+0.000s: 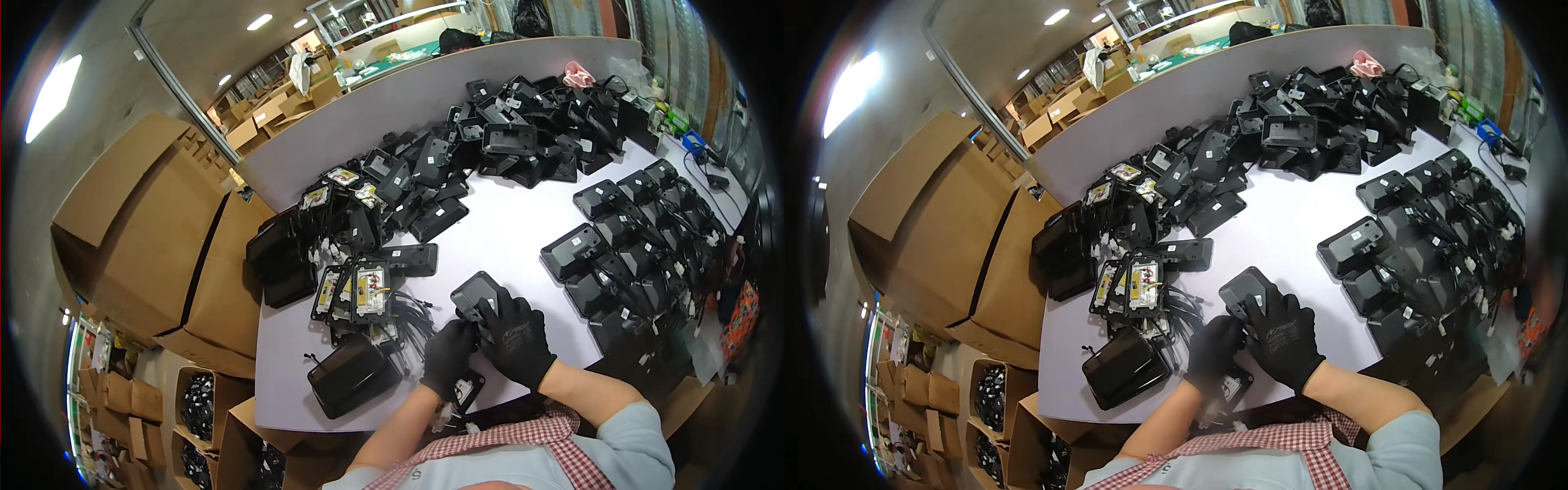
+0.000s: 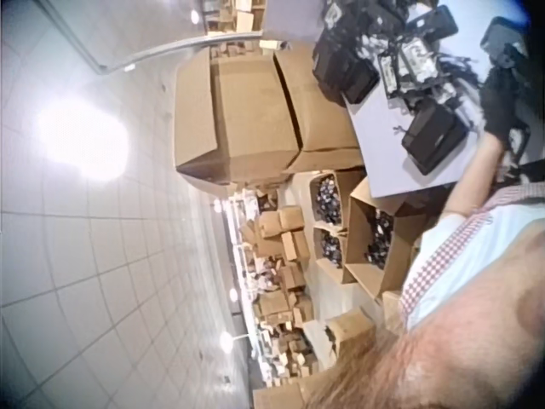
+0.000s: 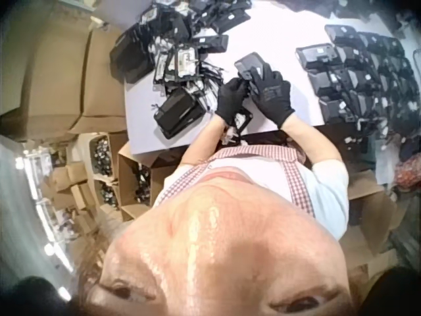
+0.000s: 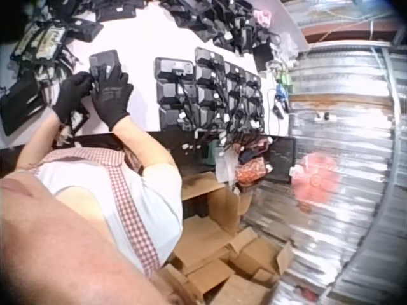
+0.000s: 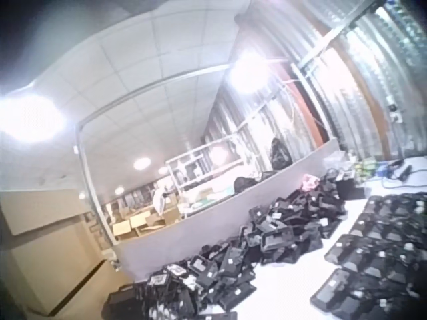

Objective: The person assembles electronic display modules by hand, connecting internal wiring to circuit boards and fitting the components into plastic housings.

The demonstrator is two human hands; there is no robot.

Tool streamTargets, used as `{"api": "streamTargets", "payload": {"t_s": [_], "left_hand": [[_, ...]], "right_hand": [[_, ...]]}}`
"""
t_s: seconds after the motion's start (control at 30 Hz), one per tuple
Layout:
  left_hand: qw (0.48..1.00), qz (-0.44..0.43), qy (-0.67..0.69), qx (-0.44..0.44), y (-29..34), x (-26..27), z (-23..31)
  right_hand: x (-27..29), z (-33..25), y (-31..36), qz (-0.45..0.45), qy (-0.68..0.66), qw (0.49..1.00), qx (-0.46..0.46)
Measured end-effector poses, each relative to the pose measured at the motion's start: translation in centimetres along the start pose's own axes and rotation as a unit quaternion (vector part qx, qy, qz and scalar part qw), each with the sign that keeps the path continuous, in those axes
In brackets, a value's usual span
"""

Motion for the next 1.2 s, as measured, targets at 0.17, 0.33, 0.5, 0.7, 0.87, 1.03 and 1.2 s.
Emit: {"api": "streamTargets", "payload": {"t_s": [0.17, 0.33, 0.5, 0.7, 0.87, 1.03, 1.2], "left_hand": [[0.997, 0.048, 0.038, 0.047, 0.3, -0.3, 0.3], [0.983, 0.046, -0.175, -0.017, 0.7, 0.4, 0.3], [0.98, -0.124, 0.127, 0.088, 0.1, 3.6, 1.7], [0.923, -0.08, -0.249, -0.284, -2.1, 4.4, 2.4], [0.882, -0.133, -0.189, -0.41, -5.6, 0.5, -1.4], [0.873, -0.187, -0.203, -0.402, -7.3, 0.2, 0.1], [0.891, -0.235, -0.269, -0.281, -6.8, -0.9, 0.7]], "right_hand": [[0.0, 0.0, 0.4, -0.002, -0.005, 1.0, -0.006], [-1.4, 0.9, 0.5, 0.017, 0.061, 0.998, 0.018], [-0.6, 3.1, 0.7, -0.008, -0.008, 0.999, 0.048], [-1.8, 4.7, 1.1, -0.041, -0.09, 0.993, 0.066], [-1.5, 5.2, 1.2, -0.035, -0.146, 0.968, 0.2], [-1.5, 5.4, 0.9, -0.019, -0.154, 0.975, 0.159], [-2.1, 7.4, 1.0, -0.045, -0.193, 0.972, 0.13]]}}
Point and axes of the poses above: each hand's wrist, its own y-axis away from the middle knuckle, its own x-axis out of the back of the hand, z = x × y, the point moved 3 cm from there along -y, towards the middle knuckle, and after that the axes turned 6 degrees about -y, right-handed, at the moved point
